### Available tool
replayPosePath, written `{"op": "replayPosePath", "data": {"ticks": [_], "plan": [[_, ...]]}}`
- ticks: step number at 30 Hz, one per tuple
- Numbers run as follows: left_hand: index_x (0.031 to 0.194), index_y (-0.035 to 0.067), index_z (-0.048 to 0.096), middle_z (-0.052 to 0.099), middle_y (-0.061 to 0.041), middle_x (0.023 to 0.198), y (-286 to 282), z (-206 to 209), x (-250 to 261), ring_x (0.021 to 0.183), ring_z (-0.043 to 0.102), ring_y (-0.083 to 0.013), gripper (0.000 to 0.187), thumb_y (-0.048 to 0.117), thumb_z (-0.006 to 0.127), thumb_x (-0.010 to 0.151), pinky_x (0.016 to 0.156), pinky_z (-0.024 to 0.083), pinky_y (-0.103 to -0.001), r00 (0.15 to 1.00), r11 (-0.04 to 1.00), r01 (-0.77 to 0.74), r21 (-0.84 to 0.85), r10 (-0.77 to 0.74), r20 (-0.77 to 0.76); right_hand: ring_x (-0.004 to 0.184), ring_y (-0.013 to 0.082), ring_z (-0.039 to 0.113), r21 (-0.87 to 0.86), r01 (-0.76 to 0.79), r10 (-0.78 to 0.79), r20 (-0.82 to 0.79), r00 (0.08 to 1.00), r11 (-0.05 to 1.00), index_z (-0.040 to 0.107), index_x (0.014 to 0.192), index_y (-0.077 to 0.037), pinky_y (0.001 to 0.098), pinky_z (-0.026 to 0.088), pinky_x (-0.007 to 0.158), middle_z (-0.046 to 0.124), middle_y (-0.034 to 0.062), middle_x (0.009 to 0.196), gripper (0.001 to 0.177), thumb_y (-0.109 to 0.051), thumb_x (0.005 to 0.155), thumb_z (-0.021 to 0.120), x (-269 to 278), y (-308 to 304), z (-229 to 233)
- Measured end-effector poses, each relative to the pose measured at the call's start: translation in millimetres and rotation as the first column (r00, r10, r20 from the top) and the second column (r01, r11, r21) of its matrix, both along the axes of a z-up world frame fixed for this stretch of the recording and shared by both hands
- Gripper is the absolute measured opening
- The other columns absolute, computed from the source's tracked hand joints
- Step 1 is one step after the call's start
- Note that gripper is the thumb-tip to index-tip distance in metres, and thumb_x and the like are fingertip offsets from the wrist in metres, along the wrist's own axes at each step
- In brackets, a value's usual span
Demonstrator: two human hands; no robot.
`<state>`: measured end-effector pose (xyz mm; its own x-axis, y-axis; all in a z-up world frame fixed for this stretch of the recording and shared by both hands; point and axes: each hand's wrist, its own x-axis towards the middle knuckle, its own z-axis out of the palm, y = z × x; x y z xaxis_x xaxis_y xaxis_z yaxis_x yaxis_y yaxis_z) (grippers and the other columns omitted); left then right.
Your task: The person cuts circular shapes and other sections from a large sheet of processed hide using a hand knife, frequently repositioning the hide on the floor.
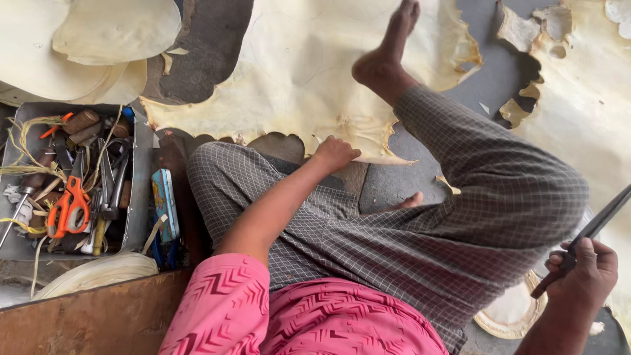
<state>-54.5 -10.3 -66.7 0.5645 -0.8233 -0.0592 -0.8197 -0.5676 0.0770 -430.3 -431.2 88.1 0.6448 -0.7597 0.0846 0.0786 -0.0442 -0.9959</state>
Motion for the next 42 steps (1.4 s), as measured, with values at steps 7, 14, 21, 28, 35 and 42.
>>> {"op": "replayPosePath", "data": {"ticks": [7,14,21,28,35,42], "plan": [[0.13,0.03,0.066,0.074,-0.006,0.097,24,27,-69,0.095,0.073,-0.0286,0.033,0.021,0.044,0.107,0.074,0.058,-0.045,0.968,0.983,0.121,0.138,-0.086,-0.237,0.072,0.0179,0.061,0.051,-0.063,0.058,0.083,0.995,0.997,0.048,0.119,-0.003,0.0279,0.048,0.06,0.06,0.0129,0.099,0.009,-0.004,0.122,0.055,41,42,34],[0.15,0.028,0.049,0.05,-0.014,0.152,72,40,6,0.133,0.051,-0.0369,0.086,0.052,0.088,0.077,0.107,0.038,-0.049,0.753,0.918,-0.186,-0.35,-0.095,-0.651,0.066,0.0144,0.057,0.095,-0.357,0.348,0.097,0.932,0.929,0.038,0.135,-0.012,0.0253,0.047,0.058,0.065,0.0155,0.101,0.019,-0.006,0.119,0.047,163,146,111],[0.127,-0.002,0.062,0.067,-0.025,0.128,173,11,171,0.119,0.063,-0.0414,0.071,0.034,0.084,0.07,0.095,0.046,-0.054,0.643,0.584,-0.618,-0.526,0.761,0.088,0.055,0.0104,0.054,0.074,-0.728,0.665,-0.478,0.574,0.682,0.048,0.124,-0.002,0.0253,0.045,0.045,0.057,0.0069,0.077,0.023,-0.016,0.106,0.053,329,288,67],[0.107,0.009,0.072,0.071,-0.007,0.101,155,-22,213,0.092,0.069,-0.0239,0.027,0.025,0.082,0.087,0.083,0.053,-0.038,0.451,0.19,-0.881,-0.434,0.619,-0.643,0.051,0.0241,0.064,-0.087,-0.905,0.626,-0.695,0.354,0.416,0.044,0.115,-0.003,0.0383,0.051,0.046,0.063,0.0125,0.067,0.024,-0.021,0.102,0.055,489,373,-29],[0.09,0.008,0.065,0.066,-0.005,0.086,148,-32,217,0.084,0.065,-0.0271,0.019,0.008,0.079,0.077,0.075,0.051,-0.042,0.566,0.159,-0.768,-0.62,0.621,-0.542,0.073,0.0504,0.064,-0.484,-0.832,0.533,-0.644,0.549,0.273,0.043,0.111,-0.001,0.0597,0.048,0.067,0.067,0.0259,0.077,0.022,-0.017,0.101,0.055,564,399,-125],[0.085,0.01,0.066,0.066,-0.003,0.087,150,-30,215,0.085,0.061,-0.0297,0.015,0.008,0.081,0.082,0.078,0.048,-0.044,0.612,0.179,-0.689,-0.702,0.664,-0.431,0.073,0.0489,0.066,-0.406,-0.857,0.543,-0.663,0.516,0.318,0.044,0.107,0.0,0.0581,0.05,0.066,0.067,0.0255,0.076,0.021,-0.018,0.101,0.055,577,416,-144]]}}
